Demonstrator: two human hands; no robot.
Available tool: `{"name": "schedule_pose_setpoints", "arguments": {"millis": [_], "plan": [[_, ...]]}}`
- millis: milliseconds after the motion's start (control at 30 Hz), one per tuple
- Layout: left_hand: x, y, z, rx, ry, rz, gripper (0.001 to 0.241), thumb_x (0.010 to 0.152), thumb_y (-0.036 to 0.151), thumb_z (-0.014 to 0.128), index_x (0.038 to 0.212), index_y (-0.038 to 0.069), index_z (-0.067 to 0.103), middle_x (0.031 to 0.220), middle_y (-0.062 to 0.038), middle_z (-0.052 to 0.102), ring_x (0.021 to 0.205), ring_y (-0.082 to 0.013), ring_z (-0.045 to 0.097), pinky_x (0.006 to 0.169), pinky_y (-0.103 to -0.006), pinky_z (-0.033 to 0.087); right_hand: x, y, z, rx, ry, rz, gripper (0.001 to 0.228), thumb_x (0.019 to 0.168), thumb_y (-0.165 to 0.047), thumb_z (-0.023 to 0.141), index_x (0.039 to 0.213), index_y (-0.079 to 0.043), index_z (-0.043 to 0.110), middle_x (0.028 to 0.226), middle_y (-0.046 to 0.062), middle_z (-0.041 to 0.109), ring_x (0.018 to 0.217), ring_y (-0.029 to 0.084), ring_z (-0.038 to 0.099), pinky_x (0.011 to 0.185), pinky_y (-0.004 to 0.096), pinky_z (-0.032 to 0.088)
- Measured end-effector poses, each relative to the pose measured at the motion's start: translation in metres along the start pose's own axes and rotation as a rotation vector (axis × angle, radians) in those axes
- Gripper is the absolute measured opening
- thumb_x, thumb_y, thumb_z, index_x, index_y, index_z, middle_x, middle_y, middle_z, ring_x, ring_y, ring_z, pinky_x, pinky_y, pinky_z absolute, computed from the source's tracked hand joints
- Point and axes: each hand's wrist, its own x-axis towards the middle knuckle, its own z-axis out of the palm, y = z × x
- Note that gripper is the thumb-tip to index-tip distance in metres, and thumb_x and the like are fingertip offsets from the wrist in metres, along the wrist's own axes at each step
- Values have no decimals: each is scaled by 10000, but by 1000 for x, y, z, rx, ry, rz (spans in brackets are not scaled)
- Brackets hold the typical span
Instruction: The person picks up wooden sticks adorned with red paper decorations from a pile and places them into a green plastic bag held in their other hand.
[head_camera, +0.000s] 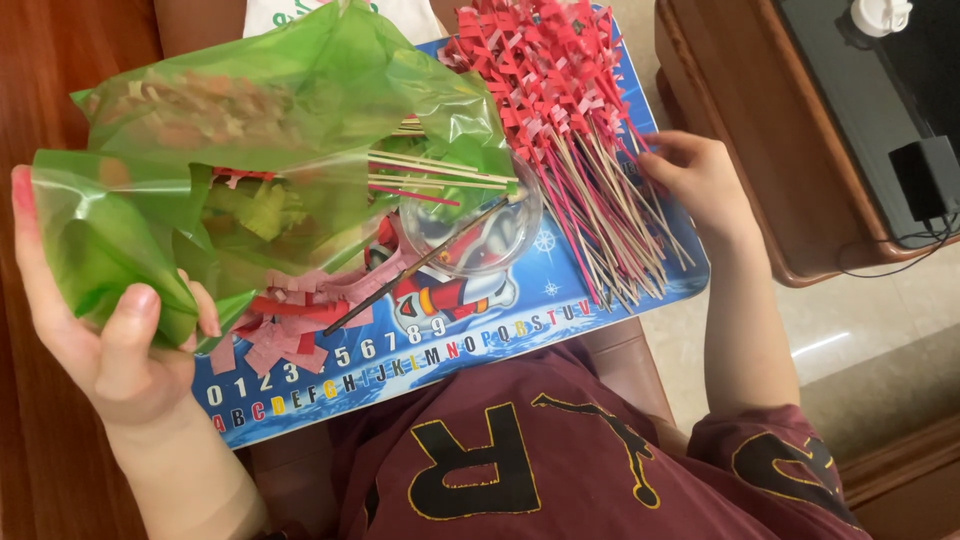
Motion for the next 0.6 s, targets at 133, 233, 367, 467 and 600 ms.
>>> {"name": "schedule_pose_setpoints", "arguments": {"millis": [133, 233, 367, 467, 600], "plan": [[2, 0, 2, 8, -5, 9, 844, 989, 105, 617, 1700, 60, 166, 1534, -195, 463, 806, -181, 578, 574, -286, 516, 2, -1, -10, 36, -66, 11, 250, 1009, -92, 711, 1189, 81, 700, 924, 43, 690, 800, 83, 595, 695, 240, 483], [1, 0, 2, 7, -2, 6, 836, 1006, 119, 628, 1699, 58, 165, 1532, -199, 462, 785, -175, 576, 565, -283, 515, -3, -13, -10, 9, -103, -7, 206, 999, -95, 692, 1117, 70, 654, 902, 39, 692, 796, 87, 622, 705, 242, 506], [2, -1, 1, -8, 4, 1, 840, 1021, 125, 639, 1710, 57, 162, 1537, -198, 461, 773, -171, 572, 559, -276, 507, -5, -23, -4, -18, -63, -3, 184, 1003, -138, 665, 1105, 12, 632, 898, 27, 707, 806, 83, 662, 707, 234, 527], [2, 0, 3, -1, 11, 3, 860, 1016, 126, 637, 1733, 55, 165, 1529, -194, 464, 777, -172, 573, 560, -277, 507, -8, -31, -4, -67, 10, 3, 192, 1036, -173, 639, 1132, -10, 666, 902, 19, 709, 785, 89, 654, 665, 234, 492], [1, 2, 3, 7, 9, 3, 860, 998, 119, 626, 1723, 59, 168, 1519, -181, 468, 792, -177, 571, 571, -284, 512, -12, -39, -5, -76, 59, -20, 199, 1044, -177, 621, 1142, -16, 684, 947, -6, 732, 737, 88, 666, 607, 229, 464]]}}
